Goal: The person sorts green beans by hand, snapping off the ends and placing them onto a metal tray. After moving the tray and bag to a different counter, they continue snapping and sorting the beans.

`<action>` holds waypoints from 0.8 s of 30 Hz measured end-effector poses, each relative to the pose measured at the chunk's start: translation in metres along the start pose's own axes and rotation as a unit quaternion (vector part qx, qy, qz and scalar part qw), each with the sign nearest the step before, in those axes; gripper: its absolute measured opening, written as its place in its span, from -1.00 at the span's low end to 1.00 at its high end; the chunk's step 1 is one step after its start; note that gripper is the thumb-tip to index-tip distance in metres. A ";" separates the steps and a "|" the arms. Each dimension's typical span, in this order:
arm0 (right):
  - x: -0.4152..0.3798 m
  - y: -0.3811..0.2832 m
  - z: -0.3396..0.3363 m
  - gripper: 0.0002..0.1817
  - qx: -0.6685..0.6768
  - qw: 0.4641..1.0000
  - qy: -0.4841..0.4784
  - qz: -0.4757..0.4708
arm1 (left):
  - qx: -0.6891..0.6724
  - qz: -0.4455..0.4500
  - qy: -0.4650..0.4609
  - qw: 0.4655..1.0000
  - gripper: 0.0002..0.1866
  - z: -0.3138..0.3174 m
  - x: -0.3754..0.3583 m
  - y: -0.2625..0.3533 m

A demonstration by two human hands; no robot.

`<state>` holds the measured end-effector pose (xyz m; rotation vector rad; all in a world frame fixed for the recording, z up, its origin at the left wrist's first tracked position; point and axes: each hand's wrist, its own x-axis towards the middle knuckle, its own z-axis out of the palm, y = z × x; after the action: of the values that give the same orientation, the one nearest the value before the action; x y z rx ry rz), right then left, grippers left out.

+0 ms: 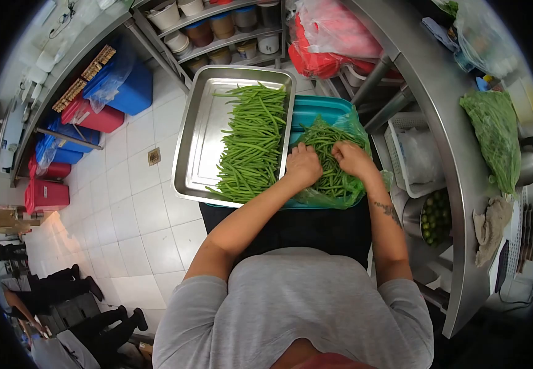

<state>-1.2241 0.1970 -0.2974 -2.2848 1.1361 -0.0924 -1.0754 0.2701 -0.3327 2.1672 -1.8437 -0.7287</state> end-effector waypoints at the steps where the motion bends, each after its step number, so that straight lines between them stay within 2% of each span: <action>1: -0.007 0.002 0.003 -0.84 -0.017 0.999 0.030 0.010 | 0.020 0.012 0.012 1.000 -0.55 -0.002 -0.005 0.004; 2: -0.012 0.003 0.005 -0.80 -0.033 0.998 0.004 0.061 | 0.041 0.023 0.025 0.999 -0.56 -0.003 -0.012 0.008; 6: -0.016 0.003 0.020 -0.75 0.056 0.998 0.042 -0.002 | 0.088 0.035 0.012 0.995 -0.57 0.007 -0.007 0.007; 9: -0.016 0.001 0.018 -0.75 0.104 0.993 0.047 0.001 | 0.122 0.021 -0.092 0.988 -0.56 0.002 0.010 0.006; 10: -0.017 0.004 0.019 -0.75 0.099 0.994 0.055 0.005 | 0.087 0.018 -0.063 0.994 -0.57 0.007 0.008 0.000; 13: -0.020 0.011 0.018 -0.75 0.074 0.995 0.058 0.027 | 0.155 0.064 -0.017 0.986 -0.61 0.013 -0.004 -0.004; 16: -0.027 0.006 0.018 -0.78 0.092 0.993 0.042 0.057 | 0.059 -0.004 -0.031 0.998 -0.66 0.009 0.001 -0.003; 19: -0.033 0.002 0.014 -0.80 0.133 0.984 0.078 0.088 | -0.027 0.027 0.044 0.998 -0.66 -0.008 0.000 -0.008; 20: -0.035 0.001 0.013 -0.80 0.146 0.980 0.097 0.096 | -0.057 0.067 0.063 0.994 -0.68 -0.013 0.001 -0.014; 24: -0.038 -0.007 0.009 -0.74 0.318 0.942 0.048 0.095 | -0.208 0.155 0.070 0.963 -0.69 -0.034 -0.004 -0.024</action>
<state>-1.2407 0.2330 -0.2938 -1.6074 1.1596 -0.4326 -1.0388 0.2735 -0.3135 1.5847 -1.7154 -0.7849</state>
